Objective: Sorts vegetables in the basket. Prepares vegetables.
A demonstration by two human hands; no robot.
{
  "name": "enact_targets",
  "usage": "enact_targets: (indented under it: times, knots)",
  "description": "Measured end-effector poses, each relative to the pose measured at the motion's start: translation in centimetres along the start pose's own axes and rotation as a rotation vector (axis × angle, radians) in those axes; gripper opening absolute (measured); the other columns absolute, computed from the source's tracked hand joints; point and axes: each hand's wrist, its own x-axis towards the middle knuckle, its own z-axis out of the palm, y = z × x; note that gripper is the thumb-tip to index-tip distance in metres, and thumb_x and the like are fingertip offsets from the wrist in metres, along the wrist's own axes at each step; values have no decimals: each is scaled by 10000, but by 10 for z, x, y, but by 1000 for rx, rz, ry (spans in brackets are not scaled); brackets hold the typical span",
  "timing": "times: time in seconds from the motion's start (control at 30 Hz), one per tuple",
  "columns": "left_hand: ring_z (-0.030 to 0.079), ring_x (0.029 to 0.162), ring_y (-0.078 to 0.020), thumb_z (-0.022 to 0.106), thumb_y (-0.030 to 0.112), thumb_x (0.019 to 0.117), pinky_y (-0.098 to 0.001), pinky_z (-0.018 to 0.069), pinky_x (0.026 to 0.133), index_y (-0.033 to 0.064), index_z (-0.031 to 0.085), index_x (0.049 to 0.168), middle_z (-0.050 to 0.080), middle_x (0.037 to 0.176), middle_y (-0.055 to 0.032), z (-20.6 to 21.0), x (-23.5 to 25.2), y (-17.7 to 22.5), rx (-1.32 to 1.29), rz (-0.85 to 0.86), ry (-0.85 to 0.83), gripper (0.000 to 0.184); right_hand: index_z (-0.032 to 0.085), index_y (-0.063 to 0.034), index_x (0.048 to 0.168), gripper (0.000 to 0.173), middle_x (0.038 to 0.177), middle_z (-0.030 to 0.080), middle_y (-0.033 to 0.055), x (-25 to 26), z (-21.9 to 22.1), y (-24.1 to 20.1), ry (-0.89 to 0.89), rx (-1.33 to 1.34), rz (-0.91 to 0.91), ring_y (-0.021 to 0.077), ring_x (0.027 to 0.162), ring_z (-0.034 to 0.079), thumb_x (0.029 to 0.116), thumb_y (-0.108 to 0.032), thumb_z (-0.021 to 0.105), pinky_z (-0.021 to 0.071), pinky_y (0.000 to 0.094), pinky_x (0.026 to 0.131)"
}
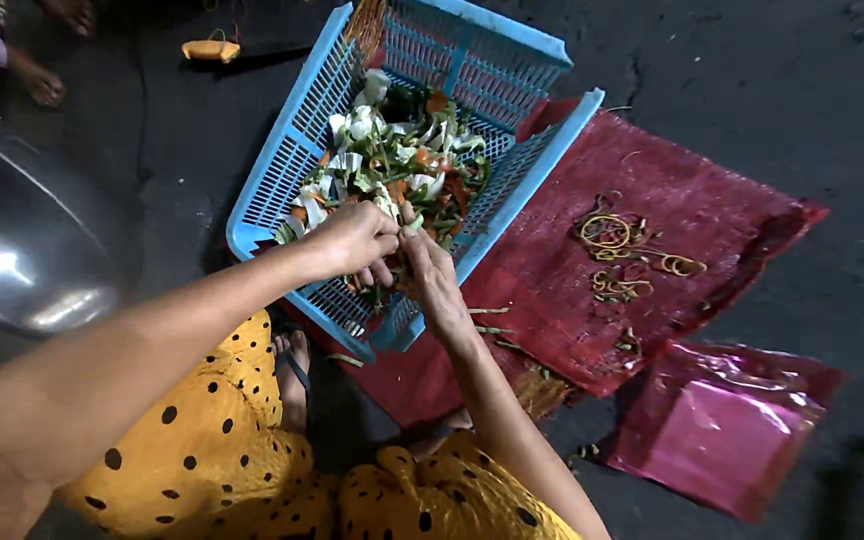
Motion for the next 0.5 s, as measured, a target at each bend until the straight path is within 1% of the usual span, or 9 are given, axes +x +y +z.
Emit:
enact_targets:
  times: [0.07, 0.1, 0.2, 0.27, 0.33, 0.4, 0.43, 0.47, 0.5]
  knots:
    - [742, 711, -149, 457, 163, 1110, -308, 628, 712, -2, 691, 1146, 755, 921, -108, 1, 0, 1, 58, 2, 11, 289, 507, -258, 1519, 478, 769, 576, 38, 0, 3, 1, 19, 45, 2, 113, 521, 450, 1107, -456, 367, 412, 282, 477]
    - [730, 706, -150, 456, 165, 1110, -314, 614, 714, 4, 694, 1111, 747, 900, -104, 1, 0, 1, 103, 7, 23, 288, 575, -206, 1406, 445, 687, 510, 14, 1, 5, 1, 26, 66, 7, 95, 475, 409, 1106, -460, 366, 383, 259, 444]
    - [709, 717, -167, 464, 181, 1106, -353, 594, 736, 27, 701, 1039, 725, 865, -91, 5, 2, -4, 244, 44, 66, 291, 543, -199, 1467, 457, 617, 421, -19, 0, 6, 0, 7, 120, 35, 79, 442, 354, 1112, -430, 371, 340, 238, 416]
    - [706, 798, -241, 459, 201, 1104, -455, 566, 786, 48, 711, 1042, 722, 878, -105, 6, 4, -6, 382, 47, 103, 302, 526, -204, 1490, 447, 606, 405, -23, -1, 7, -3, 5, 138, 33, 80, 438, 344, 1115, -395, 378, 332, 239, 410]
    - [677, 927, -361, 448, 174, 1092, -558, 512, 826, 22, 694, 1082, 692, 936, -178, 6, 4, -6, 495, 40, 118, 289, 526, -212, 1492, 441, 594, 388, -27, -2, 7, -7, -13, 154, 32, 77, 428, 327, 1115, -386, 379, 319, 237, 400]
    - [692, 894, -311, 454, 156, 1091, -501, 538, 827, 13, 699, 1128, 710, 960, -170, 5, 5, -5, 431, 24, 117, 286, 555, -226, 1457, 434, 592, 379, -40, -3, 5, -10, -51, 258, 71, 61, 420, 309, 1112, -410, 367, 298, 213, 387]
    - [709, 808, -228, 457, 169, 1102, -408, 574, 775, 14, 699, 1147, 727, 951, -140, 3, 5, -4, 323, 6, 110, 291, 605, -211, 1335, 412, 585, 388, -47, -3, 3, -12, -66, 338, 114, 49, 411, 308, 1109, -445, 352, 297, 198, 379]
    - [728, 783, -181, 465, 182, 1108, -349, 608, 747, 4, 686, 1190, 733, 987, -129, 0, 5, -4, 164, -23, 83, 295, 597, -187, 1071, 444, 567, 386, -57, -2, 1, -14, -90, 390, 165, 38, 400, 299, 1102, -513, 297, 293, 188, 373]
    - [734, 788, -160, 480, 176, 1103, -317, 621, 727, -7, 668, 1207, 728, 1021, -123, -1, 7, -6, -18, -53, 50, 281, 552, -173, 915, 567, 555, 383, -64, -2, -4, -15, -126, 419, 206, 34, 400, 297, 1082, -596, 214, 289, 188, 379]
